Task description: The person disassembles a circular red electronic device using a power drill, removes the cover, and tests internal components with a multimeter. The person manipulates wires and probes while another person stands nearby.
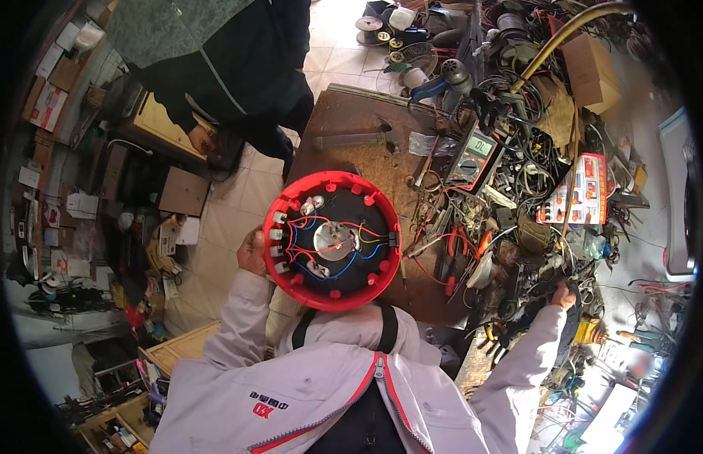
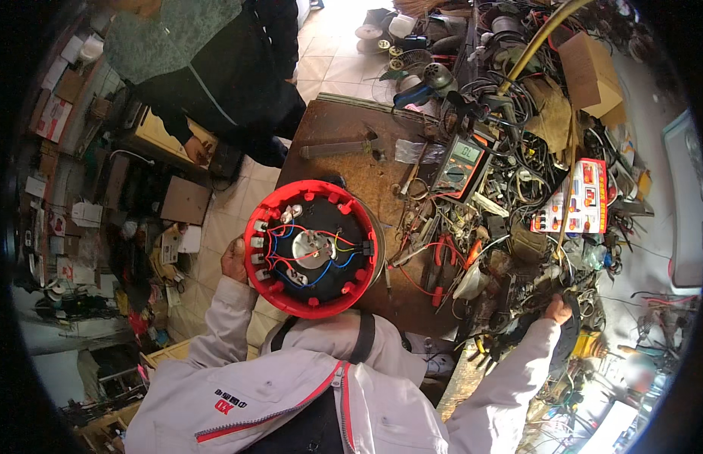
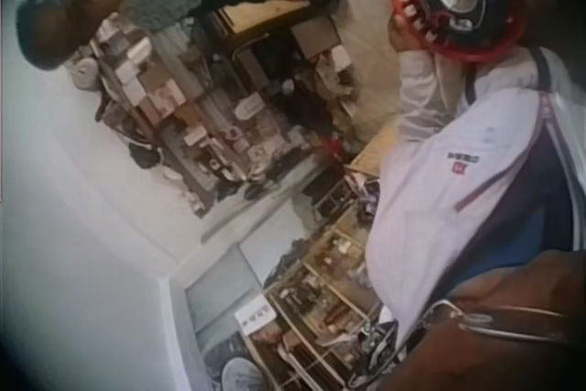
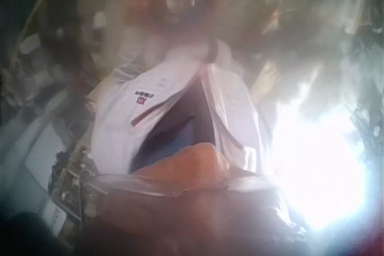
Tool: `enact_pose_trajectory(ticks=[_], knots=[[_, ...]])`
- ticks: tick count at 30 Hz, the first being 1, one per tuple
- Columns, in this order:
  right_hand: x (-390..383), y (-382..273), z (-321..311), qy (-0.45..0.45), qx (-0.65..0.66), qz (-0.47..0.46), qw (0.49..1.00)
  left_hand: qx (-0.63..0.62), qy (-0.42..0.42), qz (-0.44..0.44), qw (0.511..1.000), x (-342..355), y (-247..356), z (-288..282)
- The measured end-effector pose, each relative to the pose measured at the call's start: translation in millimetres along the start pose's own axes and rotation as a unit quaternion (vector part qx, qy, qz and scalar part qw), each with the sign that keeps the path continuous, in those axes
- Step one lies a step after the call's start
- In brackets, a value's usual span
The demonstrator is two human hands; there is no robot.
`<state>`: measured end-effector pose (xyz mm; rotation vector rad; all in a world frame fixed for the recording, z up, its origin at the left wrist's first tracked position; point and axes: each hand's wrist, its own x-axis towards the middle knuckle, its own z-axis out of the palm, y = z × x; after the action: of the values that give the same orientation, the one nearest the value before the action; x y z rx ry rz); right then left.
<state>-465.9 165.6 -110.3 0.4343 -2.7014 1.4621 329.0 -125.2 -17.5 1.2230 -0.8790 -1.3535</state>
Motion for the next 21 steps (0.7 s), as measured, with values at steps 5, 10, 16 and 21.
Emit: enact_pose_trajectory(ticks=[5, 10, 16, 21], knots=[[-113, -224, -7, -0.148, 0.284, 0.162, 0.933, 0.05, 0.048, 0.013, 0.997, -13, 7, -4], [-180, -335, -3, -0.375, 0.251, 0.065, 0.89, 0.295, 0.085, 0.279, 0.91, -12, 62, 37], [-221, -414, 29, -0.498, 0.171, 0.045, 0.849, 0.381, -0.12, 0.357, 0.845, -32, 132, 129], [-248, -397, 44, -0.562, 0.263, 0.038, 0.783, 0.249, -0.274, 0.193, 0.909, -59, 118, 175]])
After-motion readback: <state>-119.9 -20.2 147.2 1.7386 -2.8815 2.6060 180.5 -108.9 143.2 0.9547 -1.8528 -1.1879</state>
